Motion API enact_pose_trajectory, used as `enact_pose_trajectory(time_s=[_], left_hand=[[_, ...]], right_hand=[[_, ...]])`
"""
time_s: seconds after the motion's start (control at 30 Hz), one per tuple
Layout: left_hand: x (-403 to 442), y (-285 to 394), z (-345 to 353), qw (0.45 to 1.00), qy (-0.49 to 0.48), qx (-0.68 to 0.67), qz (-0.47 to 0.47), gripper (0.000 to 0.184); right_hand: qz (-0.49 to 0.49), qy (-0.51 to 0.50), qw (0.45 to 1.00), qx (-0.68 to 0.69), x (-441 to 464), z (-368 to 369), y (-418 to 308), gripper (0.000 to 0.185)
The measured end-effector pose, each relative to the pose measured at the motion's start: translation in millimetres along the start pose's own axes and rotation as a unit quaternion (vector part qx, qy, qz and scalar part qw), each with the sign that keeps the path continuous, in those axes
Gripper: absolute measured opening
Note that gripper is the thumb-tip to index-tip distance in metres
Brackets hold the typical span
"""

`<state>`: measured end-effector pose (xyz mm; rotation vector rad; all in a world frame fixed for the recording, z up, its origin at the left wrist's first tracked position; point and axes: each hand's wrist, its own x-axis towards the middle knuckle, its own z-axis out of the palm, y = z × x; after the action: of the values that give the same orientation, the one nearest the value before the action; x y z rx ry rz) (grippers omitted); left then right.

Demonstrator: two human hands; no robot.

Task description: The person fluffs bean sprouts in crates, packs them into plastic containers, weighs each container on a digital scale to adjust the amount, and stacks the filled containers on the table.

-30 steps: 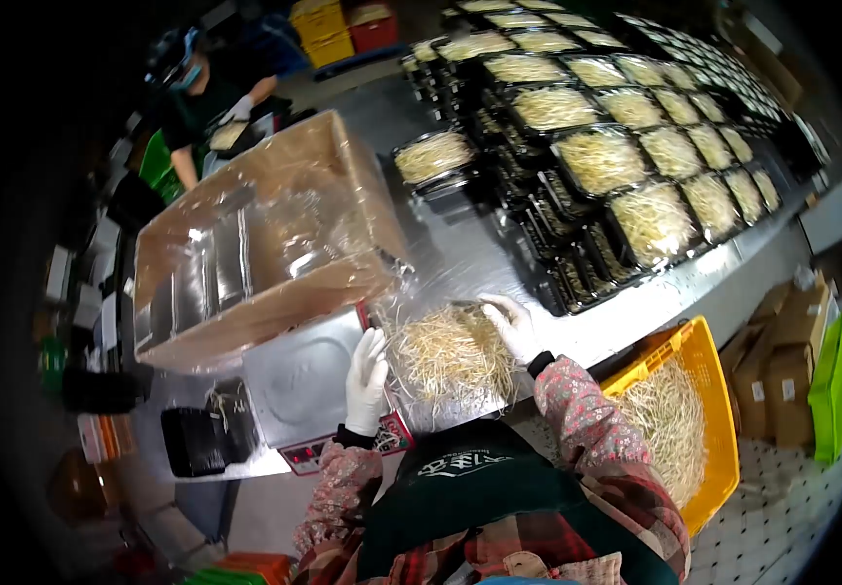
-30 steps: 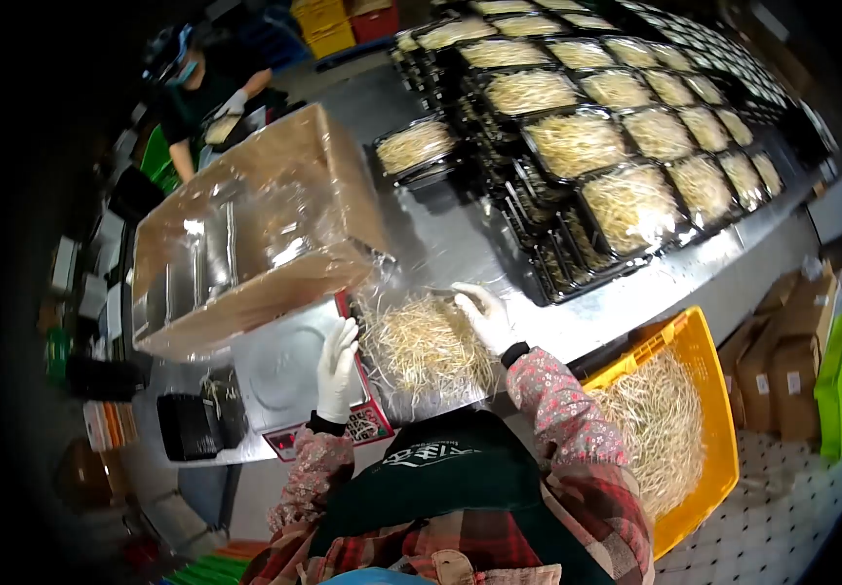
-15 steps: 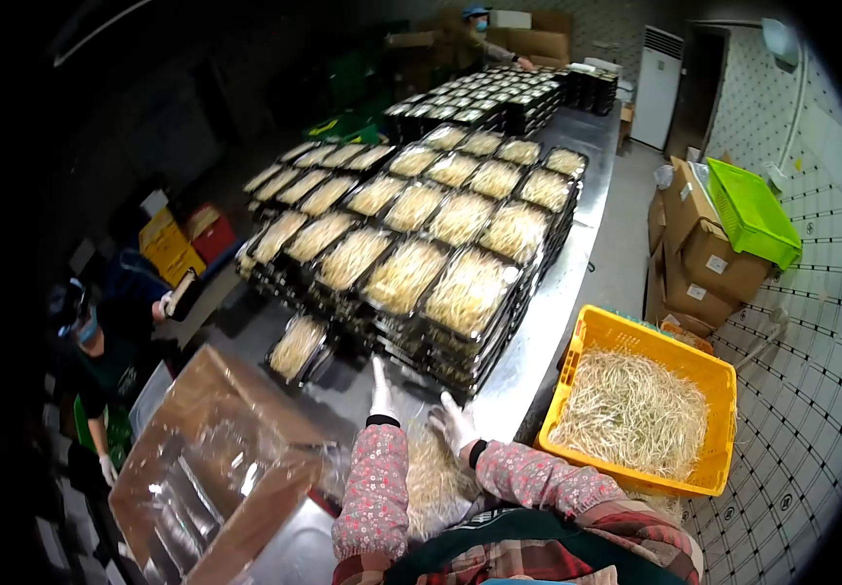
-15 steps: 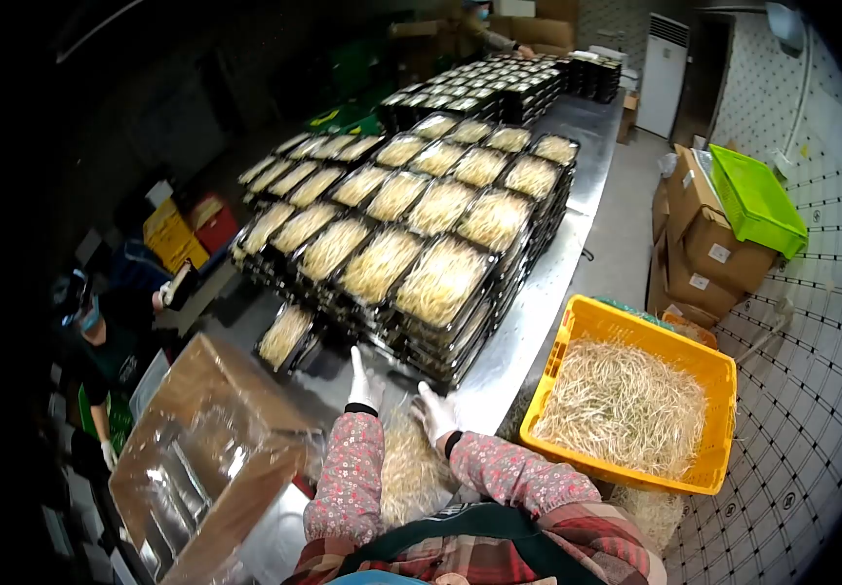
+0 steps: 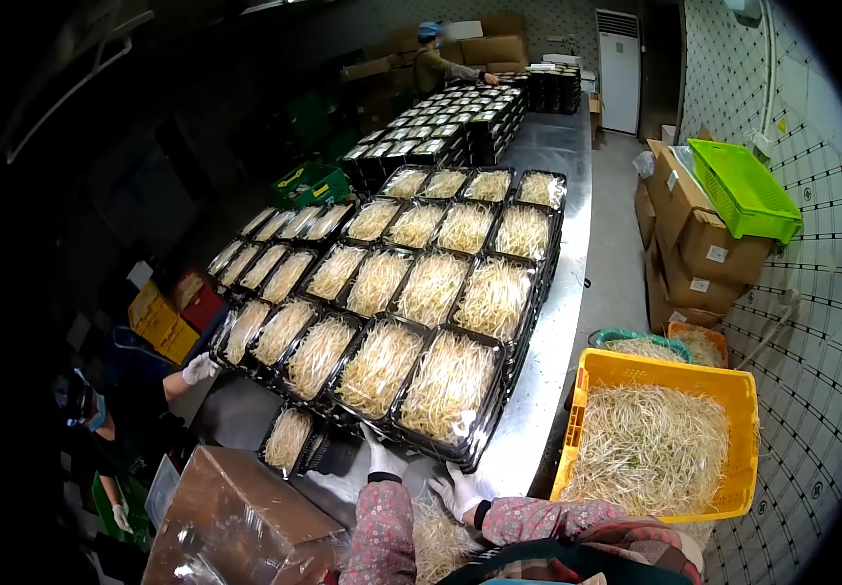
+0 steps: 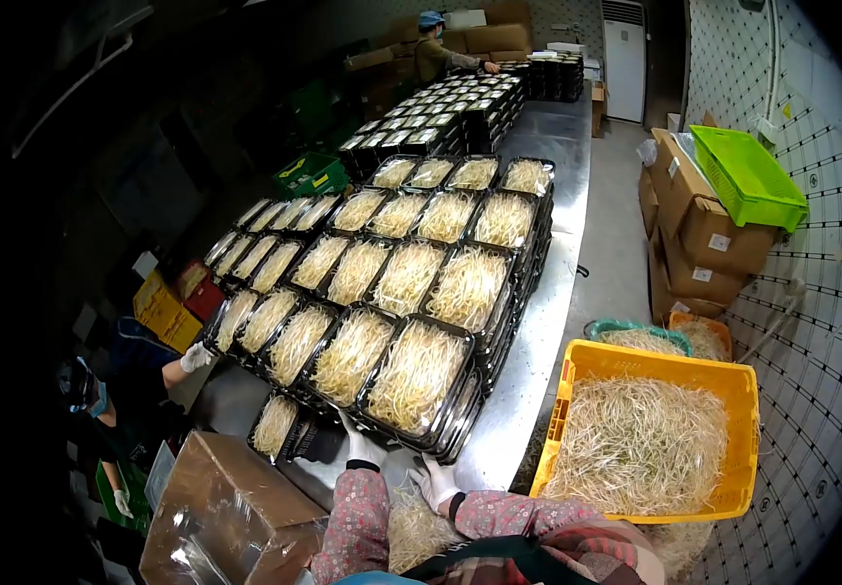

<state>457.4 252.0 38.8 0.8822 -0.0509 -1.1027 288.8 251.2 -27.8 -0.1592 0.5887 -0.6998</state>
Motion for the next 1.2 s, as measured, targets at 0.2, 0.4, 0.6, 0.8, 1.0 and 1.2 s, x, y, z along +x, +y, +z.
enact_pose_trajectory(time_s=[0.2, 0.4, 0.6, 0.8, 1.0, 1.2], left_hand=[[25, -12, -33, 0.999, -0.029, -0.020, -0.034, 0.108], [43, -13, -10, 0.999, -0.008, 0.007, -0.046, 0.106], [75, -15, 34, 0.997, -0.057, -0.035, -0.040, 0.099], [133, -32, 48, 0.995, -0.090, -0.008, -0.038, 0.113], [177, -38, 87, 0.996, -0.041, -0.016, -0.078, 0.115], [216, -41, 121, 0.995, -0.050, -0.013, -0.084, 0.115]], right_hand=[[0.003, -0.021, 1.000, 0.020, 13, -10, 1, 0.046], [-0.039, -0.015, 0.998, 0.047, 39, -14, -10, 0.037], [-0.065, 0.018, 0.994, 0.086, 64, 3, -51, 0.032], [-0.096, 0.027, 0.992, 0.082, 104, 13, -95, 0.043], [-0.103, 0.034, 0.992, 0.064, 144, 24, -146, 0.046], [-0.120, 0.027, 0.992, 0.043, 176, 30, -185, 0.038]])
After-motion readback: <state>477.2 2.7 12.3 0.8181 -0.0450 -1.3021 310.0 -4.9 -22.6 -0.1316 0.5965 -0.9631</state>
